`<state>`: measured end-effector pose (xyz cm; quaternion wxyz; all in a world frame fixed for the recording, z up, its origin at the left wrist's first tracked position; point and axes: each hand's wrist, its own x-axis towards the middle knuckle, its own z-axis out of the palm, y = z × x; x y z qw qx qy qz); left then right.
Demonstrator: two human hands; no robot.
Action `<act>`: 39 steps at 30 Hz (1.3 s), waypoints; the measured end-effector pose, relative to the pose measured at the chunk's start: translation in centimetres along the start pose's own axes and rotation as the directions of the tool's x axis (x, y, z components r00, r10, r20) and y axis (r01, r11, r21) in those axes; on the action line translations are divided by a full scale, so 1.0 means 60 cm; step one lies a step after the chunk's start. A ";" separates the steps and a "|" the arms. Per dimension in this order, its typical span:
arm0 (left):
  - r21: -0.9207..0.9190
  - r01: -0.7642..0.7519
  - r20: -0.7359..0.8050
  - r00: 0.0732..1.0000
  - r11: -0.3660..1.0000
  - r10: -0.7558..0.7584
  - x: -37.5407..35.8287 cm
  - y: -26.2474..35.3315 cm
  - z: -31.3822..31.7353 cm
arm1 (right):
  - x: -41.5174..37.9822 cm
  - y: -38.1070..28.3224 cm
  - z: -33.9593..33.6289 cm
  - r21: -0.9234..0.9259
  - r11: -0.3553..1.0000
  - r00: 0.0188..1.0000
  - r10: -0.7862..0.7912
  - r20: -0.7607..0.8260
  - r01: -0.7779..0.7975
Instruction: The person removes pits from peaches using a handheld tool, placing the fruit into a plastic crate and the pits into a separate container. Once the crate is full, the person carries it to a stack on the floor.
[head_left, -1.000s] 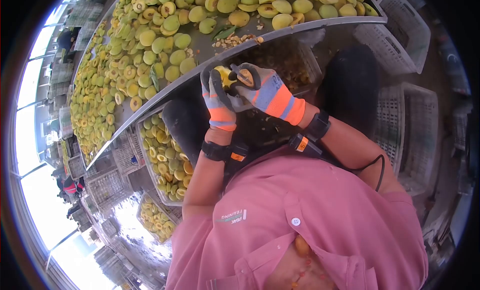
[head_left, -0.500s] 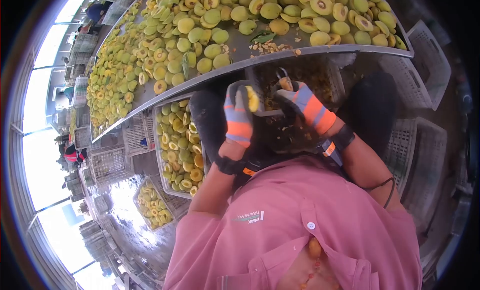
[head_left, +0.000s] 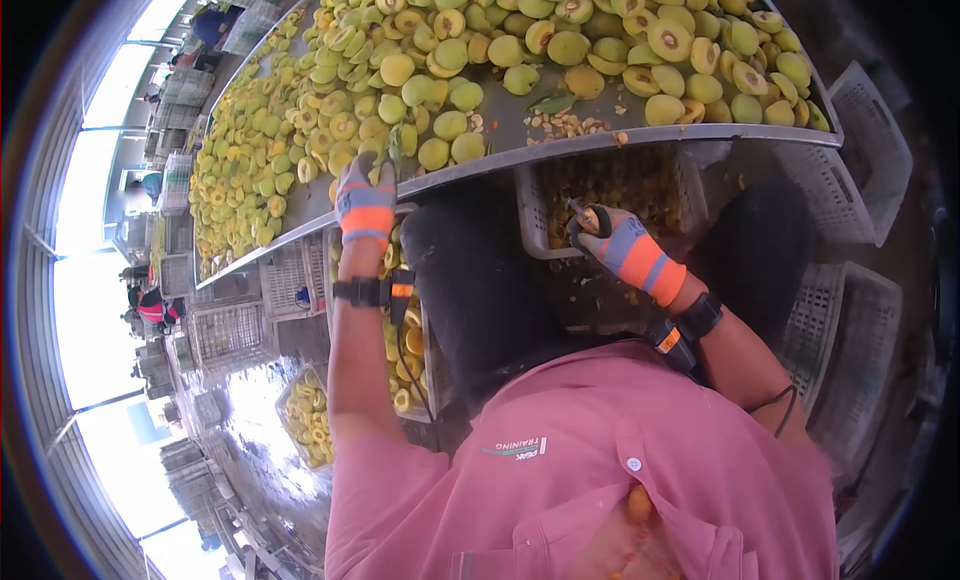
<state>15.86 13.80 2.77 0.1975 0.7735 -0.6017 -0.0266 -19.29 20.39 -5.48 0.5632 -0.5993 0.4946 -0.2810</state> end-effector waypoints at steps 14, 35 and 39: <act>-0.711 0.299 0.337 0.939 0.636 -0.064 0.069 -0.002 0.037 | -0.001 -0.025 -0.012 0.218 0.974 0.999 0.051 0.010 -0.052; -0.740 -0.038 0.287 0.885 0.671 0.366 -0.176 0.290 0.091 | -0.011 -0.034 -0.028 0.522 0.852 0.994 0.078 -0.072 -0.029; -0.761 -0.011 0.301 0.880 0.648 0.369 -0.174 0.298 0.082 | -0.010 -0.025 -0.017 0.590 0.807 0.994 0.052 -0.091 0.012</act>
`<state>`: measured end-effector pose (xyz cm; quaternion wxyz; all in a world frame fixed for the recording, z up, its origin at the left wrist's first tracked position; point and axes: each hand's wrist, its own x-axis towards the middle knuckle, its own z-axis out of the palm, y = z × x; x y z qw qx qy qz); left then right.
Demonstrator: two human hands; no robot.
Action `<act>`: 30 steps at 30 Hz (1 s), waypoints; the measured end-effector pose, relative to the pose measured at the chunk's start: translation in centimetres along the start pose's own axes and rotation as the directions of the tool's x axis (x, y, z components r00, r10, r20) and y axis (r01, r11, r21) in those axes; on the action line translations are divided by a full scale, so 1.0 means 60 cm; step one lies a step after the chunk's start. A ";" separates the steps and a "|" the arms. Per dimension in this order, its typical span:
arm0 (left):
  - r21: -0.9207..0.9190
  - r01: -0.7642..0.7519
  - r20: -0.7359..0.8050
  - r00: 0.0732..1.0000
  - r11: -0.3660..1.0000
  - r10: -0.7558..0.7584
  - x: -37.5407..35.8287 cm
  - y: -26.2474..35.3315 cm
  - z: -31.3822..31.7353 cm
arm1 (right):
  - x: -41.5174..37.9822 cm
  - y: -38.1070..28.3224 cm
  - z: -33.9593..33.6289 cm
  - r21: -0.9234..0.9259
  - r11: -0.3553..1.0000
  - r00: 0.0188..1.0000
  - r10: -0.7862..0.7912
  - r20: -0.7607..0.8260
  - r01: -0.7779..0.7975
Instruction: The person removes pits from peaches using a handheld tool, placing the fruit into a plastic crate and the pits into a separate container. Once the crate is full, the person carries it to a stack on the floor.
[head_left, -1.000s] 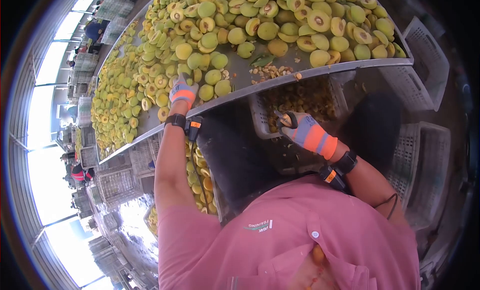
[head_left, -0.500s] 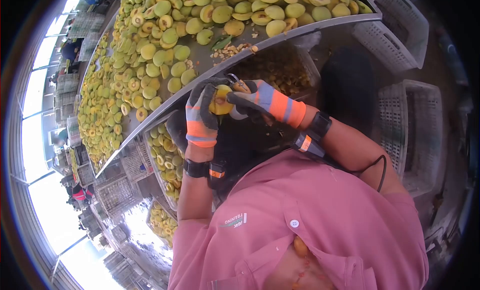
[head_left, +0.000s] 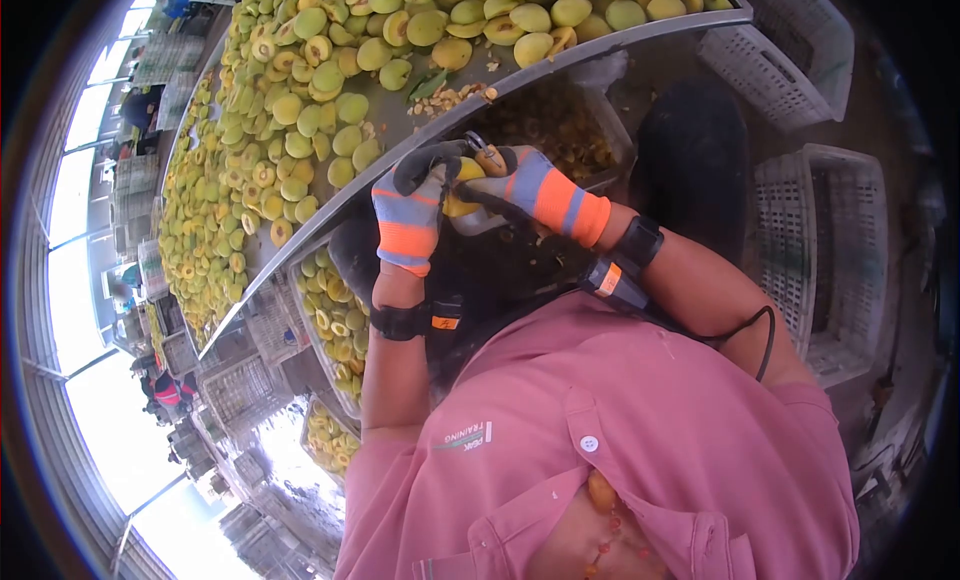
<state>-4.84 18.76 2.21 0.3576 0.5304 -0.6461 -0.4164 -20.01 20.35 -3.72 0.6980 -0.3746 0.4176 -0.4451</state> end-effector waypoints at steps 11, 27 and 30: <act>0.394 -0.416 -0.189 0.835 0.819 0.516 0.000 0.008 0.034 | -0.018 -0.021 -0.026 0.183 0.982 0.979 0.013 0.203 -0.051; 0.785 -0.252 0.047 0.935 0.565 0.352 -0.029 -0.044 0.025 | 0.015 -0.048 -0.052 0.311 0.937 0.938 0.245 -0.246 -0.163; 0.076 -0.187 -0.134 0.971 0.979 0.196 -0.019 -0.071 0.032 | -0.011 -0.062 -0.032 0.323 0.937 0.976 0.180 -0.120 -0.133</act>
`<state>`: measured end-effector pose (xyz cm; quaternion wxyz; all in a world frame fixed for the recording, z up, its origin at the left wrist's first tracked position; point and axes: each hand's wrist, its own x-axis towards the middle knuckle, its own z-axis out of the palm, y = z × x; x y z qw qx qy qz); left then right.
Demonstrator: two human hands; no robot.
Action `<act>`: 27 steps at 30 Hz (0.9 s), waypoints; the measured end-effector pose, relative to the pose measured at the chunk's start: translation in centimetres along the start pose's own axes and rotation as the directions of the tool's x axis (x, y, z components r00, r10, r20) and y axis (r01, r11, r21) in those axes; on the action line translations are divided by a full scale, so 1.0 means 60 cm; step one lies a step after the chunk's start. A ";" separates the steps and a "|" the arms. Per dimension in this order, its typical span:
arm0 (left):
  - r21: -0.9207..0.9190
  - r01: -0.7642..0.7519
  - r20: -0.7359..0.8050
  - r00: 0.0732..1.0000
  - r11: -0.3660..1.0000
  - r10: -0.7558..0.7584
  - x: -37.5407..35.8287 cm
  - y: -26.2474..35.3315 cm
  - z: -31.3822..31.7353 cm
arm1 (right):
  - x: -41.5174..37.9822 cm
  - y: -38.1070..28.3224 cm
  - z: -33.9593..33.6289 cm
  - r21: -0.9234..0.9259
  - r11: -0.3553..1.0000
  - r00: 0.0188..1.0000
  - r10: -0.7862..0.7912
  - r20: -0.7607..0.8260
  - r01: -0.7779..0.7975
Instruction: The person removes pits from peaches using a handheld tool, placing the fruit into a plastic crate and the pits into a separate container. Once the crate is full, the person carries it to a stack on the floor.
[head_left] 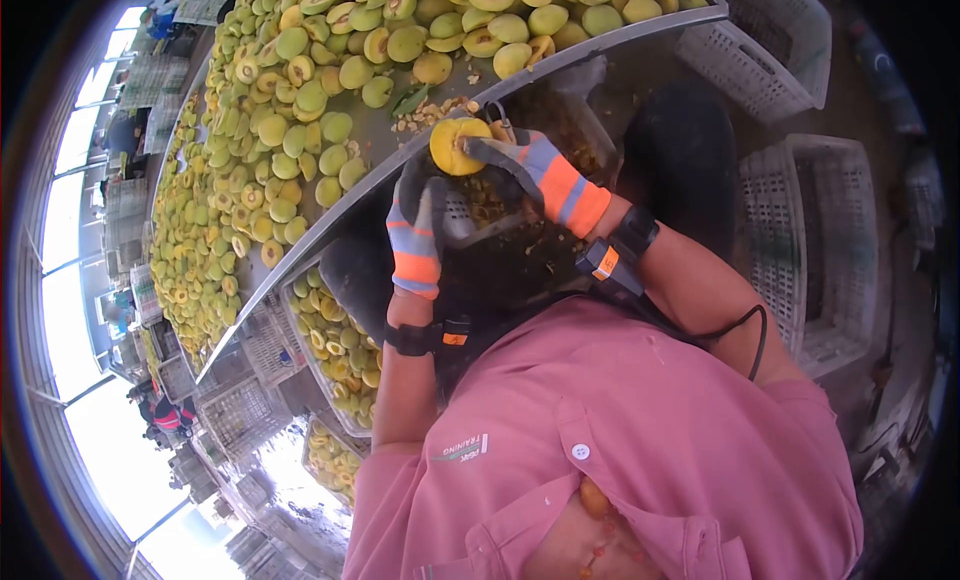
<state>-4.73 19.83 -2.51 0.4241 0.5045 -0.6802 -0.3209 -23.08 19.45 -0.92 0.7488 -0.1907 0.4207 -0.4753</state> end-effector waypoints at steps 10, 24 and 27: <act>-0.308 0.052 -0.097 0.992 0.950 -0.086 0.018 0.004 0.023 | 0.015 0.045 0.005 -0.363 0.932 0.999 0.018 0.043 -0.001; 0.210 -0.168 -0.075 0.979 0.963 0.187 0.017 0.016 0.033 | -0.007 0.029 0.013 -0.501 0.860 0.980 0.171 0.102 -0.098; 0.250 -0.198 -0.069 0.973 0.948 0.222 0.015 0.015 0.034 | -0.011 0.017 0.014 -0.547 0.826 0.974 0.215 0.075 -0.140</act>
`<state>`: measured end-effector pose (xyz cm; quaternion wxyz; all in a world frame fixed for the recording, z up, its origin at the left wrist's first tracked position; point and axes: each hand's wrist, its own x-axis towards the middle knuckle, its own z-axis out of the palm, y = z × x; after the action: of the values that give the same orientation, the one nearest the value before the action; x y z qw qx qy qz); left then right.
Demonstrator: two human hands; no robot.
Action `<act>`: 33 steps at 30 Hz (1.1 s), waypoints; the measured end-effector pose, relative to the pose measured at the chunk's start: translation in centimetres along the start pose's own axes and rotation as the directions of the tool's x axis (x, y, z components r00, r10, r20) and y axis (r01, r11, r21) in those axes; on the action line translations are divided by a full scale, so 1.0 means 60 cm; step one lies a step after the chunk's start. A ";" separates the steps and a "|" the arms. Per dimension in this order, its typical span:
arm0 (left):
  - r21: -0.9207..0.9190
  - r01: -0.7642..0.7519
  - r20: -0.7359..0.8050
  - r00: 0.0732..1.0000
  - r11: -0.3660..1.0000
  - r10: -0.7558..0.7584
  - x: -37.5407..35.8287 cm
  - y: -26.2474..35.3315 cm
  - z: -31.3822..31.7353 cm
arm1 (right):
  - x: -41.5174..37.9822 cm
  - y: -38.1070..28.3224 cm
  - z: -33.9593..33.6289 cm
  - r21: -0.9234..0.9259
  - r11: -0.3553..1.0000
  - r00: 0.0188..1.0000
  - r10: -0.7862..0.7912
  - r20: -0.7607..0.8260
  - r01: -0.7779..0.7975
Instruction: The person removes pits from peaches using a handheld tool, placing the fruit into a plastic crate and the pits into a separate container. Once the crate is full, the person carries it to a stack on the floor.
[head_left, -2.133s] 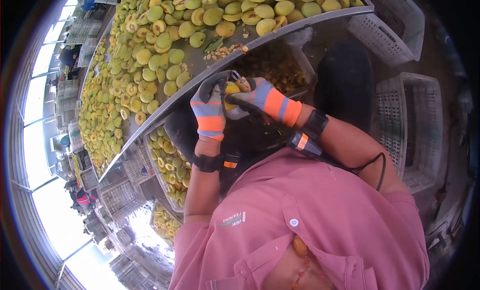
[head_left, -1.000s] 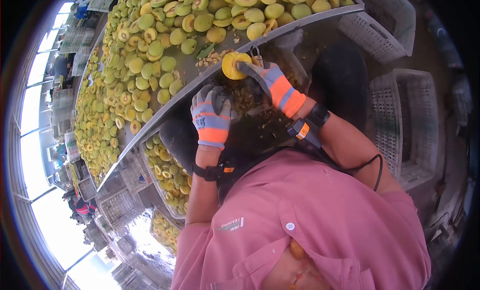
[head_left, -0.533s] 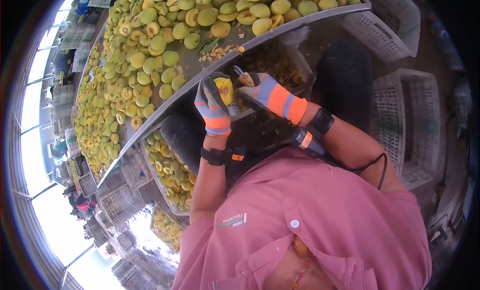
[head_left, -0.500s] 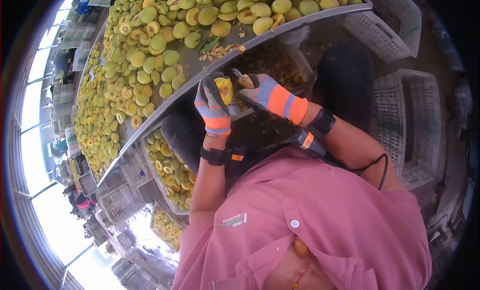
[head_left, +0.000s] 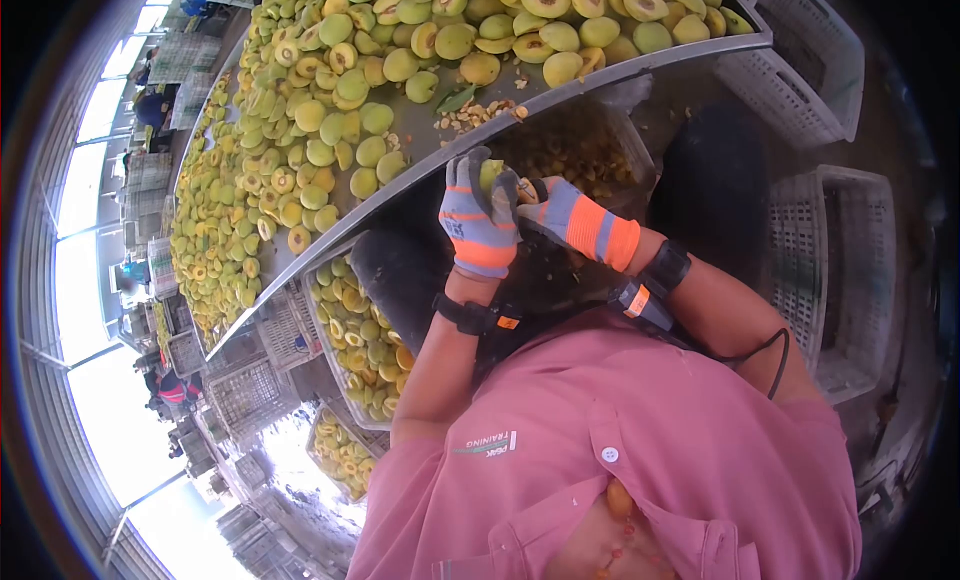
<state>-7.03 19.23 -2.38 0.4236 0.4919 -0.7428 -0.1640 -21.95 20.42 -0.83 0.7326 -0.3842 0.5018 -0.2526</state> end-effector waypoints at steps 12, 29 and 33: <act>0.010 -0.014 0.093 0.996 1.000 0.013 0.002 -0.012 -0.014 | 0.050 0.084 0.011 -0.269 0.913 0.949 -0.313 0.019 0.307; 0.107 0.161 0.327 0.926 0.981 -0.188 0.008 -0.017 -0.010 | 0.030 0.072 0.011 -0.245 0.928 0.960 -0.269 0.076 0.280; -0.134 0.375 0.581 0.779 0.917 -0.234 0.040 -0.041 -0.017 | 0.024 0.057 -0.005 0.003 0.997 0.981 -0.079 0.179 0.079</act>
<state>-5.17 16.17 -2.30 0.2145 0.4818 -0.7172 -0.4555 -21.74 21.23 -4.46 0.7633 -0.4263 0.4189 -0.2452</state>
